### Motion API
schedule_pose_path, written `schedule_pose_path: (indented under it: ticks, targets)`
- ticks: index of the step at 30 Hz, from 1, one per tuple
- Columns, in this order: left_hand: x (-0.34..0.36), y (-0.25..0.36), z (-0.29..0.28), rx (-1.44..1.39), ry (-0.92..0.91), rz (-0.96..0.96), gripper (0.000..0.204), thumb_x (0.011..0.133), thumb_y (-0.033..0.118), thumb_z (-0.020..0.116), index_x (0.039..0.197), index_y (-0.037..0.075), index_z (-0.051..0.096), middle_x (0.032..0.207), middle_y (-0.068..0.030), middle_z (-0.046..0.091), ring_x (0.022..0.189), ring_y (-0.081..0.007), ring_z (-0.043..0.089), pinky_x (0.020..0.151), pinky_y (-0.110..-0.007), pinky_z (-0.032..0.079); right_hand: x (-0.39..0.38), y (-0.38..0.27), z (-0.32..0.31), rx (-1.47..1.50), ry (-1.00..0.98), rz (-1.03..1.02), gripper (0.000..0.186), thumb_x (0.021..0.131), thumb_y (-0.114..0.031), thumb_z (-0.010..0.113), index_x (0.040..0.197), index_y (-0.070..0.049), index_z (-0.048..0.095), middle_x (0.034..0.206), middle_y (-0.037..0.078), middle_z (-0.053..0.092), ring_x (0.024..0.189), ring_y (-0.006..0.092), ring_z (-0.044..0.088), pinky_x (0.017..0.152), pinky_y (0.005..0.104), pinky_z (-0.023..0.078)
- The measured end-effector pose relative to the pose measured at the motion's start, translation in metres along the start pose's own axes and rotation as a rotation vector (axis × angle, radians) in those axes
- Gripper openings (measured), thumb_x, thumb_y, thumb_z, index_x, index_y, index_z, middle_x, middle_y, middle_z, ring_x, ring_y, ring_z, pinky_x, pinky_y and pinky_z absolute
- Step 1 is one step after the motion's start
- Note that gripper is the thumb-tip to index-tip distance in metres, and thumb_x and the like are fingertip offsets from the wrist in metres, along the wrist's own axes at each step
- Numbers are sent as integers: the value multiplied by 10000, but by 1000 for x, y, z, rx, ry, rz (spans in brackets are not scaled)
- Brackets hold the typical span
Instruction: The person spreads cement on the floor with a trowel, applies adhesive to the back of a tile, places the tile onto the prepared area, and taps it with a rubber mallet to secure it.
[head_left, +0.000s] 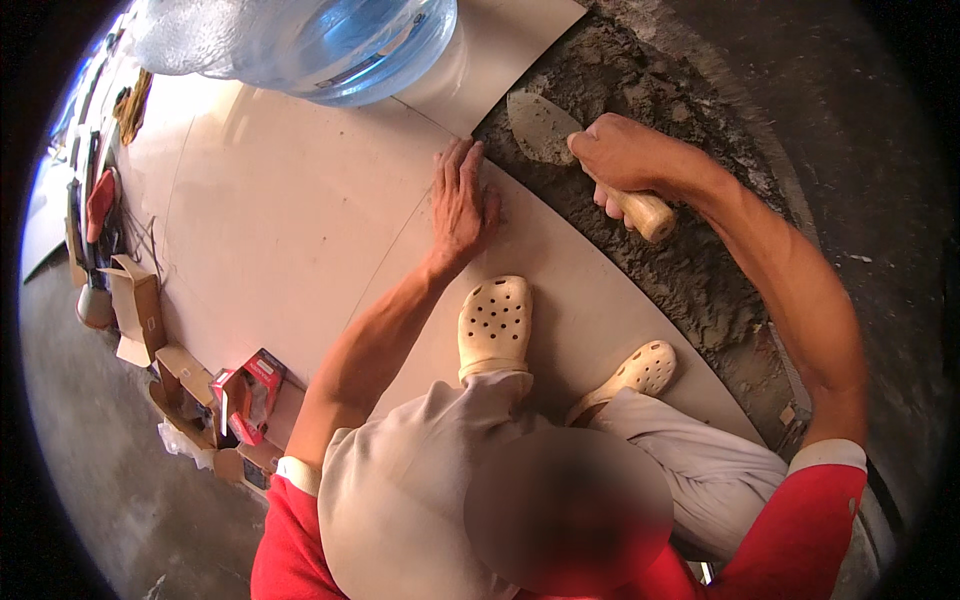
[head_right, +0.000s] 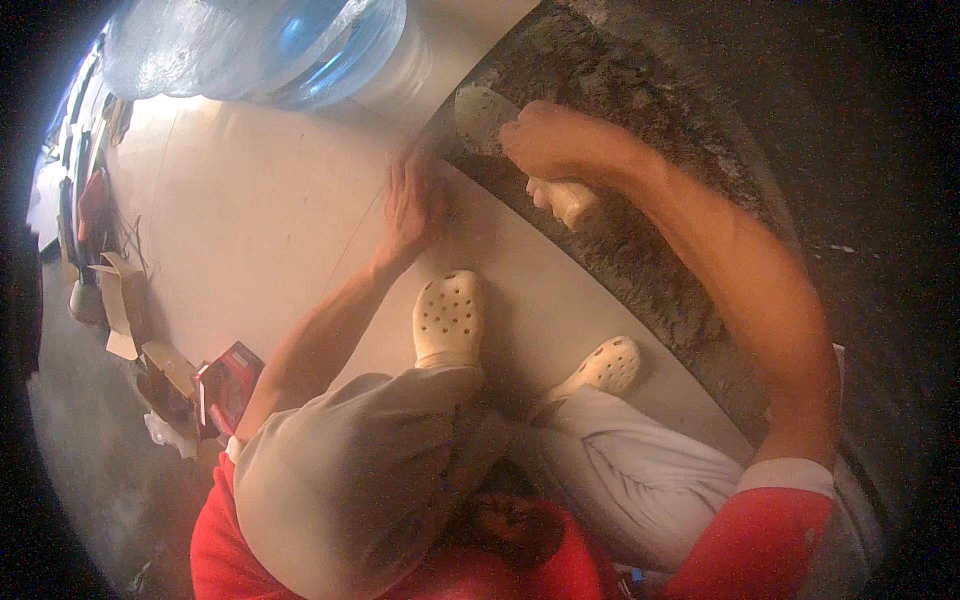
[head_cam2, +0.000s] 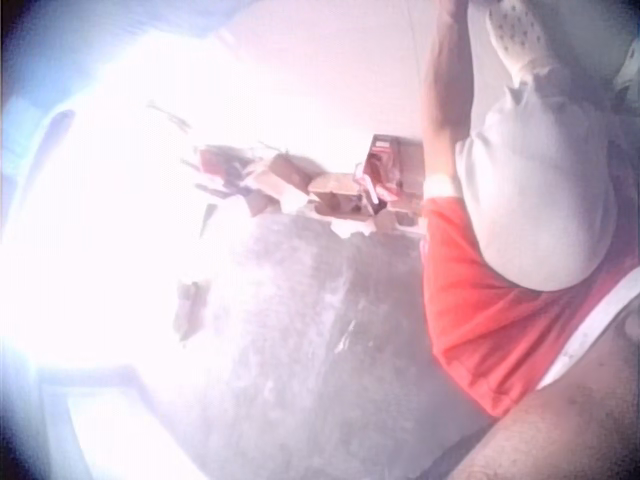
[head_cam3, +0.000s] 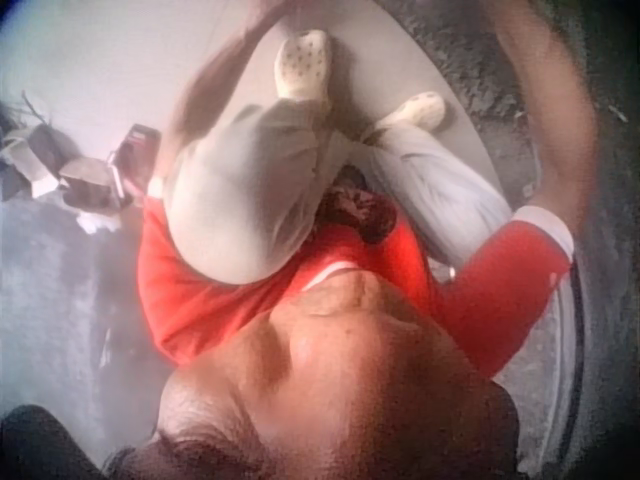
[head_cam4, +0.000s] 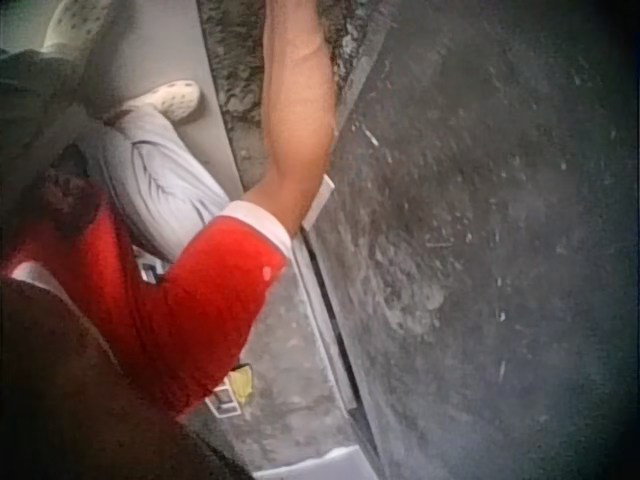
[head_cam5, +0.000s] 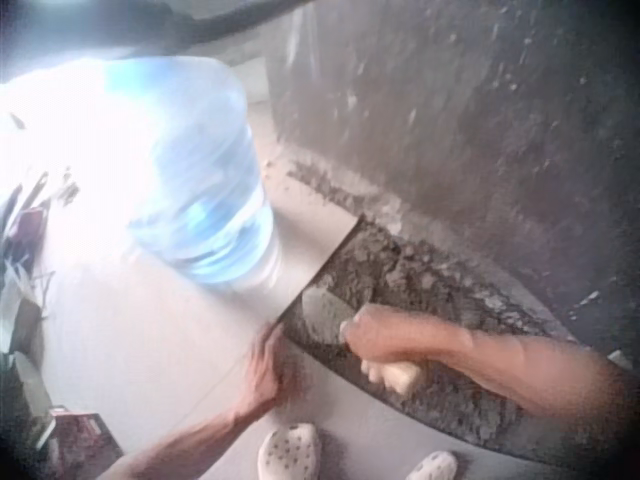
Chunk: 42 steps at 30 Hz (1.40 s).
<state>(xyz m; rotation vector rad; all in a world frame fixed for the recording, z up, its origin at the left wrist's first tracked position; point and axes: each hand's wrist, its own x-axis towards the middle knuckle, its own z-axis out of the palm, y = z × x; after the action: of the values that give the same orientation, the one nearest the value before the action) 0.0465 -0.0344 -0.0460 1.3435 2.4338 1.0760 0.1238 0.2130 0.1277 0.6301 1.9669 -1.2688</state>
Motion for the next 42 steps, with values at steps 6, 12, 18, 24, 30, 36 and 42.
schedule_pose_path:
  ticks: [6, 12, 18, 24, 30, 36, 42]
  targets:
    - [-21, -1, 2, 145, 11, 13, 637, 909, 110, 589, 1510, 6, 406, 1555, -215, 407, 1494, -421, 320, 1261, -606, 181, -3, -7, 20, -384, -84, -100, 401, 1037, -270, 452, 910, 89, 577, 749, 214, 684, 524, 279, 670, 535, 447, 587]
    - [-26, 0, 2, 145, 41, -34, 598, 935, 114, 560, 1506, 9, 417, 1559, -211, 406, 1497, -422, 313, 1259, -623, 156, -1, -9, 40, -844, 117, -213, 338, 965, -254, 594, 894, 56, 708, 814, 317, 694, 858, 489, 714, 783, 521, 593]
    - [-26, -6, 7, 149, 20, 0, 579, 947, 120, 547, 1504, 15, 427, 1550, -227, 406, 1496, -427, 311, 1254, -637, 141, -19, 31, 12, -920, 251, -235, 234, 957, -216, 635, 944, 14, 681, 880, 261, 712, 876, 484, 694, 757, 557, 579]
    - [-21, -3, 15, 157, -27, 52, 582, 942, 144, 541, 1502, 22, 438, 1548, -227, 406, 1505, -422, 297, 1247, -656, 131, -107, 106, 38, -944, 161, -12, 250, 979, -243, 633, 1006, 5, 661, 853, 237, 693, 856, 470, 692, 754, 552, 569]
    - [-24, 1, 13, 123, -66, 99, 564, 964, 178, 526, 1502, 29, 440, 1559, -229, 397, 1503, -425, 299, 1242, -664, 120, -213, 180, 85, -808, 192, 293, 291, 988, -253, 593, 1116, -7, 681, 970, 244, 716, 928, 447, 697, 847, 547, 565]
    - [-19, 9, 18, 149, -123, 181, 565, 976, 188, 522, 1511, 36, 424, 1561, -251, 387, 1499, -420, 308, 1240, -656, 129, -270, 200, 86, -620, 283, 382, 297, 988, -261, 595, 1083, 9, 673, 999, 276, 700, 970, 450, 685, 854, 559, 547]
    - [-8, 28, 24, 106, -176, 244, 526, 990, 168, 521, 1492, 27, 451, 1566, -258, 388, 1499, -440, 304, 1239, -640, 151, -217, 217, 99, -358, 581, 221, 259, 1007, -224, 599, 997, 34, 582, 845, 275, 648, 904, 500, 634, 796, 556, 500]
